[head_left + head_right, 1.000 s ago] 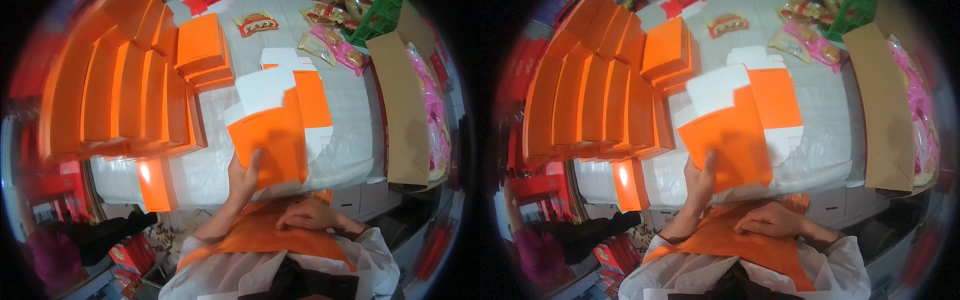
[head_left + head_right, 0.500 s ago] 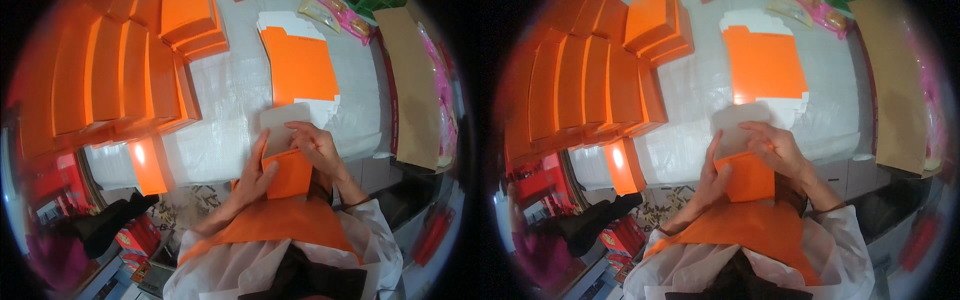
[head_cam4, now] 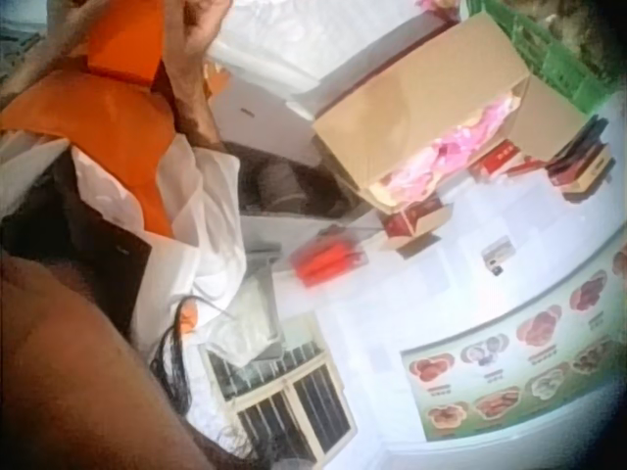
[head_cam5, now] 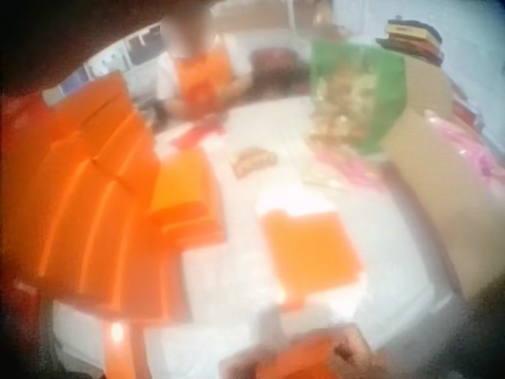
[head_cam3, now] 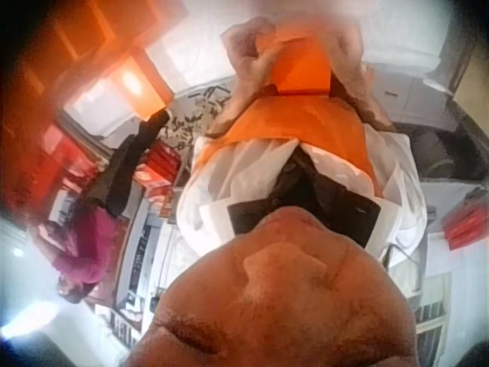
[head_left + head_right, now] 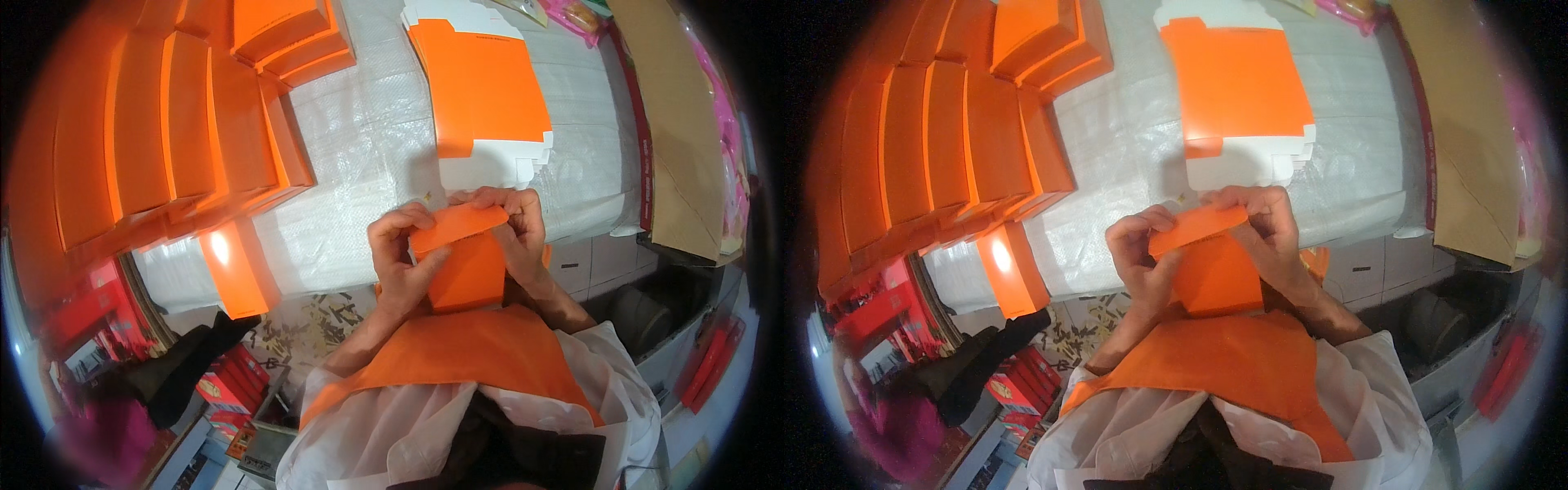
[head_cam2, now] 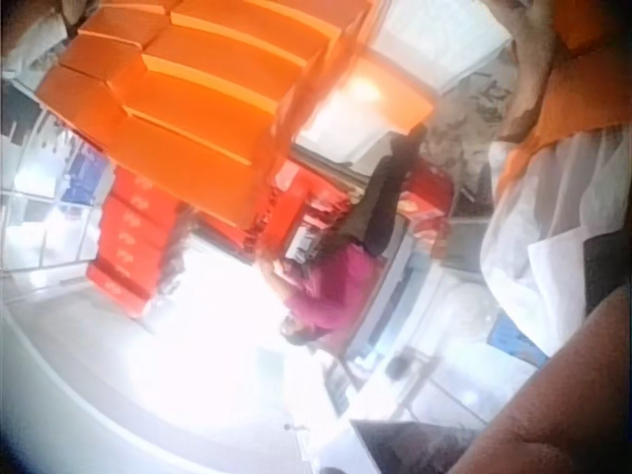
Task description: The person folds flat orange cardboard pieces into small rectangular boxes by hand. They repeatedly pick up a flat piece, fold the sides to form a box shape, and place the finished box onto a growing stack on the table. The workspace is cluttered with stacks of flat cardboard and other packaging materials.
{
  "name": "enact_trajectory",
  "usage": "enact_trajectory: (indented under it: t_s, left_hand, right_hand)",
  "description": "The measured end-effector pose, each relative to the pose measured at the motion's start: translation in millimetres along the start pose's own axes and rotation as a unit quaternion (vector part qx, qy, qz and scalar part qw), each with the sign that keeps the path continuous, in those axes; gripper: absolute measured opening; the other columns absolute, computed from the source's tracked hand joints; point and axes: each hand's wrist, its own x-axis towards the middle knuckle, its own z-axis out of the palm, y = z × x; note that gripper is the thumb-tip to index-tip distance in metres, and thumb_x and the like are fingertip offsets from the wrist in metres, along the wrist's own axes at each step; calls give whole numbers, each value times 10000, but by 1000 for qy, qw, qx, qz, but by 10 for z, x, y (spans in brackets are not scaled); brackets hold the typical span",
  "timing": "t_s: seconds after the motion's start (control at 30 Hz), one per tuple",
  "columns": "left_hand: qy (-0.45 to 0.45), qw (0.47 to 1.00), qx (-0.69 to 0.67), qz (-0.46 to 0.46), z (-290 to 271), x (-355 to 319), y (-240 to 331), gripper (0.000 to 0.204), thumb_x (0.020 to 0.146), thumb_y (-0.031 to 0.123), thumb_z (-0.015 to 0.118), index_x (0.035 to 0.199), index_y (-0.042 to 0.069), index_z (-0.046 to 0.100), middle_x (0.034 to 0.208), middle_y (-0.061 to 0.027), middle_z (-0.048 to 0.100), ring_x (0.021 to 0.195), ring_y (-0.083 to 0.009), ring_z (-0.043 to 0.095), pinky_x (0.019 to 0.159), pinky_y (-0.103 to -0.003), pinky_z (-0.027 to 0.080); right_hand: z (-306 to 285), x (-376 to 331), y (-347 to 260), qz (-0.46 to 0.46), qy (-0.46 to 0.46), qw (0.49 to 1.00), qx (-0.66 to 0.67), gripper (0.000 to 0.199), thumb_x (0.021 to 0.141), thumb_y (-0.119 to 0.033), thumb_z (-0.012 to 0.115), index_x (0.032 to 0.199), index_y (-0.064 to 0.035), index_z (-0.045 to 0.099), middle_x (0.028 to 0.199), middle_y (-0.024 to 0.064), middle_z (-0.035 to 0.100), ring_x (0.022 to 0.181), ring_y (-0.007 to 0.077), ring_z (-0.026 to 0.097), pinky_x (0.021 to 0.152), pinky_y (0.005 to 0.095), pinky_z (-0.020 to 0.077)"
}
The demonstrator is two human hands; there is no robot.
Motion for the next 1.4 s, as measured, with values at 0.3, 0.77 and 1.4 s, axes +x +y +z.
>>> enact_trajectory:
  t_s: [0.3,0.77,1.4]
  left_hand:
    - [-60,981,183,-25,59,210,232,241,737,-49,599,946,24,502,1010,-105,504,933,-176,499,778,-253,422]
    - [-116,971,197,-77,-45,178,202,181,736,-8,636,916,-2,624,1004,-115,600,989,-238,546,830,-305,441]
    - [-13,975,181,-131,-232,850,860,429,817,129,546,1195,-15,405,1175,-130,474,1070,-208,485,913,-339,381]
  right_hand:
    - [43,90,-159,4,-28,996,-82,210,858,25,431,1056,7,364,1022,119,482,1031,207,512,874,291,436]
    - [22,72,-238,97,6,992,-86,47,856,27,433,872,9,474,998,108,528,967,191,536,867,300,403]
    - [-901,2294,-898,-182,32,817,-547,375,800,-163,544,1149,-38,490,1136,149,521,1061,264,498,898,335,388]
